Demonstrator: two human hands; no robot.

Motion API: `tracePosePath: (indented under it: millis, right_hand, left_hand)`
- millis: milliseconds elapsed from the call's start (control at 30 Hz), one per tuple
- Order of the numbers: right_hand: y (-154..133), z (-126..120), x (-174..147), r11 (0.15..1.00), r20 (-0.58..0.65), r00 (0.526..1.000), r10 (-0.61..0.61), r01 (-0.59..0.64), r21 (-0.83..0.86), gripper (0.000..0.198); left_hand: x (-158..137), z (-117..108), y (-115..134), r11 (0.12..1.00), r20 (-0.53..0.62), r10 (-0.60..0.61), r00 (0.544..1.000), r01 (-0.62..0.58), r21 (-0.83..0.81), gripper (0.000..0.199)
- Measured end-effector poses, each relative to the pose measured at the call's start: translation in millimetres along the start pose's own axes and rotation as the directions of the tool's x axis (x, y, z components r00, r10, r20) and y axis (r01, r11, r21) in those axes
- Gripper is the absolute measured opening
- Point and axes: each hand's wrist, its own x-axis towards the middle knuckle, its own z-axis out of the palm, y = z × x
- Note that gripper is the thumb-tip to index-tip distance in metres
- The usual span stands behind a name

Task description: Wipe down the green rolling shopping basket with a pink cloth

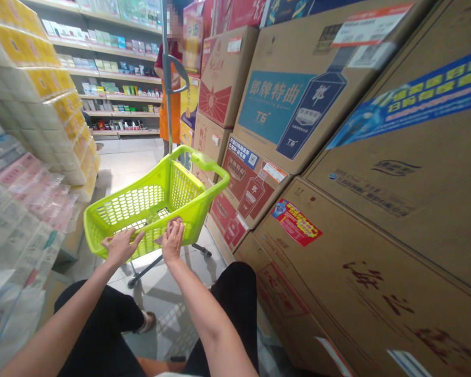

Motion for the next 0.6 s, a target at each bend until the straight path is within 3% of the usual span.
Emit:
tracePosePath:
  millis: [133,267,400,500,600]
  right_hand:
    - [28,-18,11,0.999,0.108,0.993,-0.038,0.041,-0.024,0.030]
    - [44,-31,28,0.992,0.100,0.989,0.113,-0.105,-0.075,0.039]
    - [29,-26,28,0.971,0.061,0.974,0.218,-0.210,-0.113,0.042]
    - [10,-19,20,0.990,0.124,0.991,0.054,-0.037,-0.134,0.043]
    - [5,-19,17,0.972,0.227,0.948,-0.224,0.233,-0.016,0.036]
  left_hand:
    - [1,-6,-13,1.000,0.062,0.009,0.998,-0.008,-0.019,0.048]
    - [7,-12,-24,1.000,0.083,0.010,0.996,-0.009,-0.006,0.046]
    - [11,-17,-28,0.999,0.107,-0.008,0.994,0.003,0.043,0.046]
    - [12,-19,-30,0.998,0.097,-0.023,0.995,0.017,0.065,0.047]
    - [12,-19,-37,0.997,0.101,-0.018,0.995,0.010,0.073,0.048]
